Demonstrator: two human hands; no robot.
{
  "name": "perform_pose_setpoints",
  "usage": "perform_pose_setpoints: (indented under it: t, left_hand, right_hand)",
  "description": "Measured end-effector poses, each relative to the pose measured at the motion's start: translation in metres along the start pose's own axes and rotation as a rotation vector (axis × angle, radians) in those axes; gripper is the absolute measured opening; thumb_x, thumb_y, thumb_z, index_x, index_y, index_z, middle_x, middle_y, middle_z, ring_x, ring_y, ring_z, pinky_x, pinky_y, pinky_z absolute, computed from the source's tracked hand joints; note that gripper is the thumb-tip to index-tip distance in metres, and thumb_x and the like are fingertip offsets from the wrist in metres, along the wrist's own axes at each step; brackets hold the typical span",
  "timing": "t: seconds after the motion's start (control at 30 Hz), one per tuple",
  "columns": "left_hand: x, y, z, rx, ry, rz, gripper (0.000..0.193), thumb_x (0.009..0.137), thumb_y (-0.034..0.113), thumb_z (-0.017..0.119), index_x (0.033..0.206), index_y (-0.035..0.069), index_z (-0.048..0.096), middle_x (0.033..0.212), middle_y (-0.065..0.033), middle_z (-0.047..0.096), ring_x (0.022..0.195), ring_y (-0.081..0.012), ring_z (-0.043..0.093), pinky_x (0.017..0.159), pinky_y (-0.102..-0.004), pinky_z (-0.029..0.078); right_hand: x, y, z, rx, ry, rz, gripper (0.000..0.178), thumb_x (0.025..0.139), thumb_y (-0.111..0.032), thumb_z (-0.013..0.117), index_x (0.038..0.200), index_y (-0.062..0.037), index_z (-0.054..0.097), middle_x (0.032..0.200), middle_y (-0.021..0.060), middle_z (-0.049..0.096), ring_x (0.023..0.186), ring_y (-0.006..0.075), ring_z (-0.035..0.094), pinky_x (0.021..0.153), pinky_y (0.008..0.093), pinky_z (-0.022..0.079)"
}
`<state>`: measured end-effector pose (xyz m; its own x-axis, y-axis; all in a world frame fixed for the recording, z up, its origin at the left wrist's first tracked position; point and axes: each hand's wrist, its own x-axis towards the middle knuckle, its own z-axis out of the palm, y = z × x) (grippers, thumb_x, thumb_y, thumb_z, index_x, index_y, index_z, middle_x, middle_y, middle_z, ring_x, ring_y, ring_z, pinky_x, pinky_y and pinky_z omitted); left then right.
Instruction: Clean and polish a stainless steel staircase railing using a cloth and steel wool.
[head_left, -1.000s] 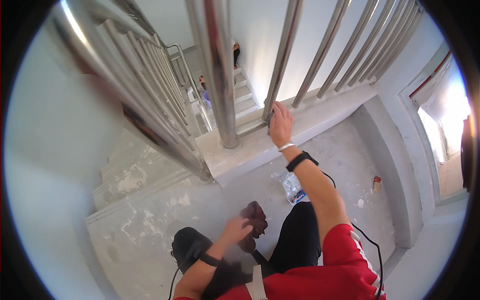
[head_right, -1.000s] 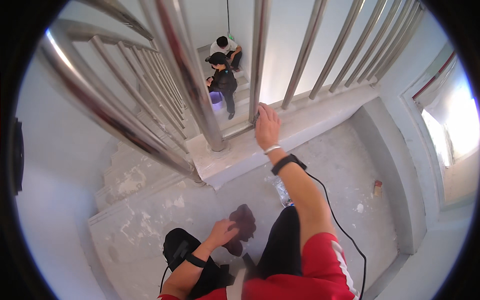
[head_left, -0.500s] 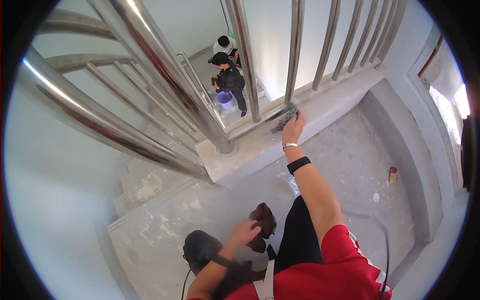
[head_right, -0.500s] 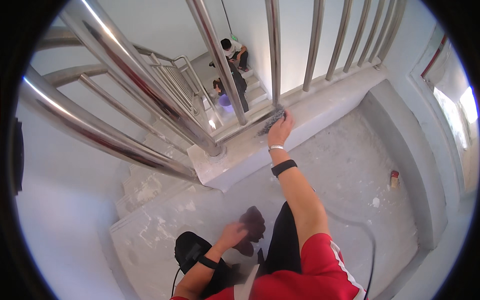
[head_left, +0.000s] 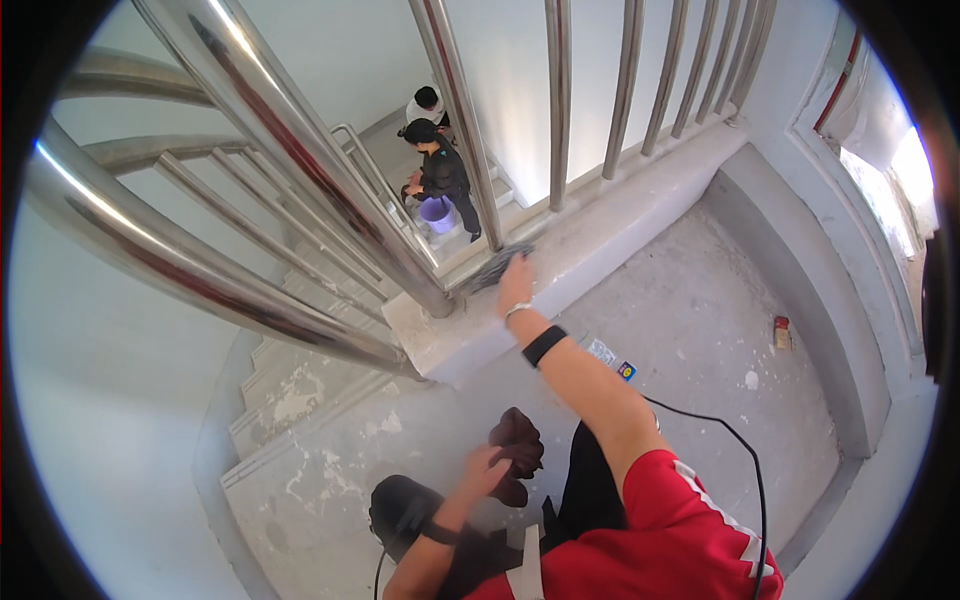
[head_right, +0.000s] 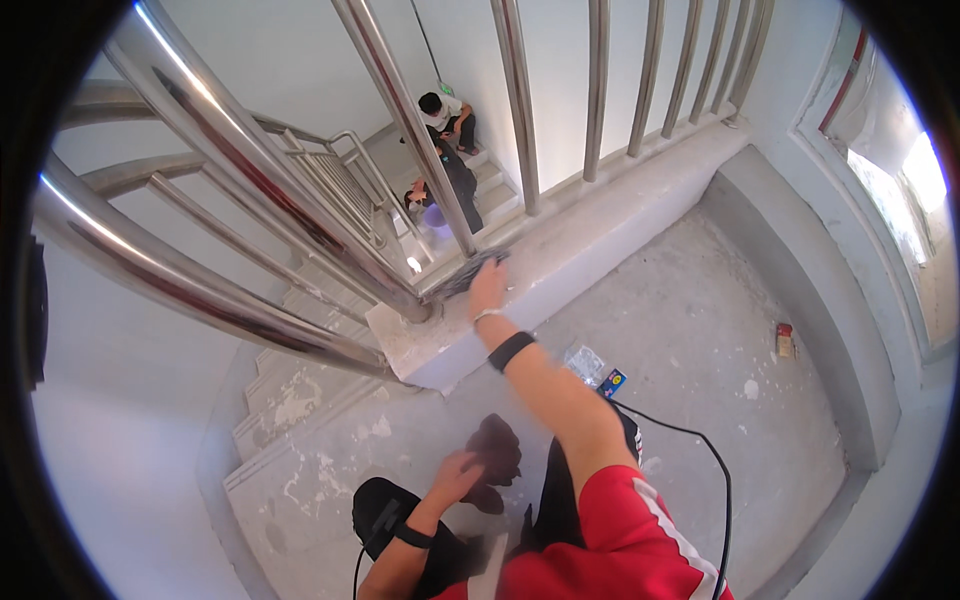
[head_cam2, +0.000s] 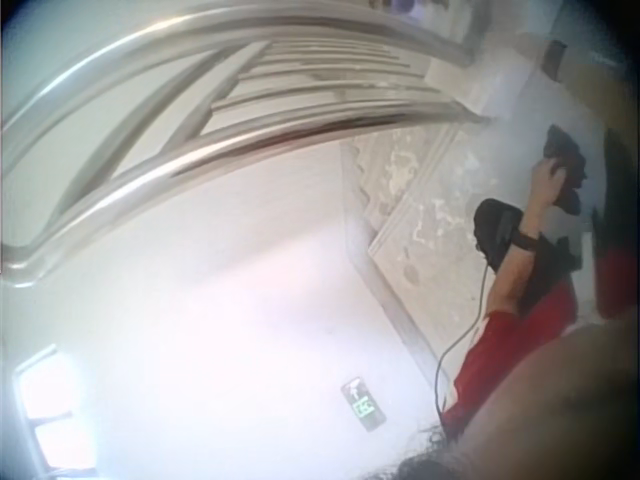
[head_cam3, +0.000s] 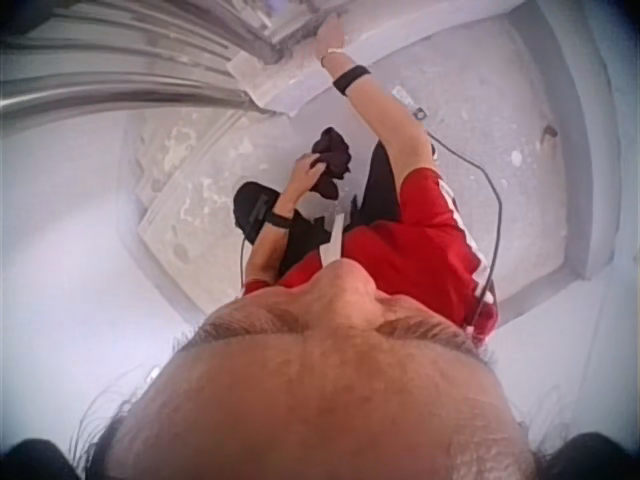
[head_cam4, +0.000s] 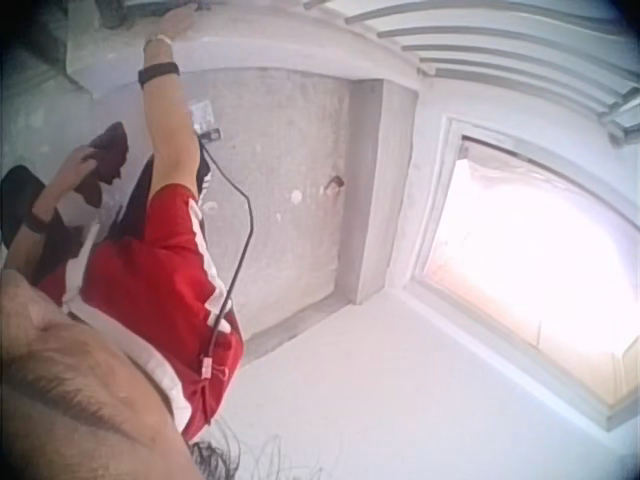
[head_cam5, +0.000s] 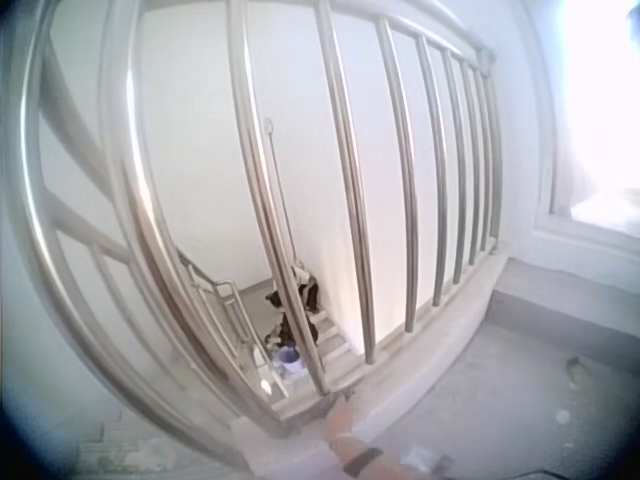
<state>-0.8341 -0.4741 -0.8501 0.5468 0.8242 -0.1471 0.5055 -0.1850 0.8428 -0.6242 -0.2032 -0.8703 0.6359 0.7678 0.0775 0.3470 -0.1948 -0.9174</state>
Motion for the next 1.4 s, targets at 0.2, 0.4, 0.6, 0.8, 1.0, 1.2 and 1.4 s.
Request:
perform_pose_setpoints:
  t: [0.2, 0.4, 0.6, 0.8, 1.0, 1.2, 1.4]
  left_hand:
    - [-0.035, 0.064, -0.119, -0.381, 0.478, -0.077, 0.033, 0.076, 0.016, 0.058, 0.103, -0.003, 0.057, 0.108, -0.0119, 0.056, 0.105, -0.0241, 0.051, 0.092, -0.0348, 0.040]
    - [0.024, 0.220, -0.250, 0.141, 1.135, 0.191, 0.035, 0.091, 0.020, 0.044, 0.112, -0.007, 0.052, 0.107, -0.0113, 0.057, 0.095, -0.0181, 0.054, 0.084, -0.0299, 0.041]
    - [0.108, 0.301, -0.302, -0.026, 1.201, 0.603, 0.041, 0.088, 0.015, 0.053, 0.121, -0.005, 0.040, 0.109, -0.0129, 0.054, 0.098, -0.0192, 0.053, 0.087, -0.0305, 0.040]
    - [0.164, 0.315, -0.313, -0.052, 1.158, 0.536, 0.054, 0.080, 0.016, 0.068, 0.124, 0.002, 0.041, 0.114, -0.0063, 0.052, 0.107, -0.0170, 0.049, 0.093, -0.0303, 0.037]
    - [0.167, 0.319, -0.302, -0.217, 1.165, 0.461, 0.062, 0.075, 0.015, 0.073, 0.127, 0.006, 0.041, 0.119, -0.0040, 0.049, 0.109, -0.0158, 0.047, 0.097, -0.0312, 0.036]
    - [0.167, 0.320, -0.300, -0.155, 1.237, 0.401, 0.060, 0.075, 0.018, 0.074, 0.125, 0.007, 0.043, 0.119, -0.0041, 0.049, 0.109, -0.0155, 0.046, 0.098, -0.0310, 0.034]
    - [0.175, 0.317, -0.295, -0.259, 1.196, 0.443, 0.063, 0.076, 0.013, 0.071, 0.128, 0.008, 0.037, 0.113, -0.0029, 0.052, 0.102, -0.0154, 0.051, 0.092, -0.0314, 0.042]
  right_hand:
    - [0.065, -0.044, -0.058, 0.579, 0.079, 0.388, 0.040, 0.091, -0.026, 0.038, 0.111, 0.0071, 0.050, 0.113, 0.0228, 0.053, 0.105, 0.0315, 0.049, 0.090, 0.0385, 0.037]
    - [0.082, -0.024, -0.075, 0.708, 0.276, 0.247, 0.046, 0.091, -0.026, 0.044, 0.119, 0.0097, 0.044, 0.114, 0.0245, 0.052, 0.105, 0.0338, 0.050, 0.093, 0.0374, 0.037]
    - [0.090, -0.054, -0.093, 0.658, 0.328, 0.365, 0.052, 0.089, -0.028, 0.049, 0.124, 0.0085, 0.038, 0.125, 0.0246, 0.045, 0.116, 0.0341, 0.044, 0.098, 0.0371, 0.034]
    - [0.104, -0.041, -0.079, 0.545, 0.255, 0.288, 0.067, 0.086, -0.032, 0.055, 0.126, 0.0141, 0.028, 0.125, 0.0317, 0.039, 0.117, 0.0403, 0.040, 0.100, 0.0411, 0.031]
    - [0.131, -0.029, -0.090, 0.439, 0.316, 0.250, 0.073, 0.083, -0.037, 0.057, 0.126, 0.0148, 0.030, 0.125, 0.0339, 0.039, 0.119, 0.0423, 0.037, 0.102, 0.0418, 0.029]
    - [0.139, -0.037, -0.117, 0.625, 0.319, 0.266, 0.075, 0.082, -0.040, 0.060, 0.125, 0.0151, 0.033, 0.124, 0.0297, 0.043, 0.114, 0.0369, 0.044, 0.098, 0.0382, 0.033]
    - [0.099, -0.051, -0.089, 0.804, 0.297, 0.460, 0.069, 0.082, -0.039, 0.061, 0.124, 0.0115, 0.038, 0.119, 0.0235, 0.049, 0.109, 0.0305, 0.048, 0.095, 0.0357, 0.036]
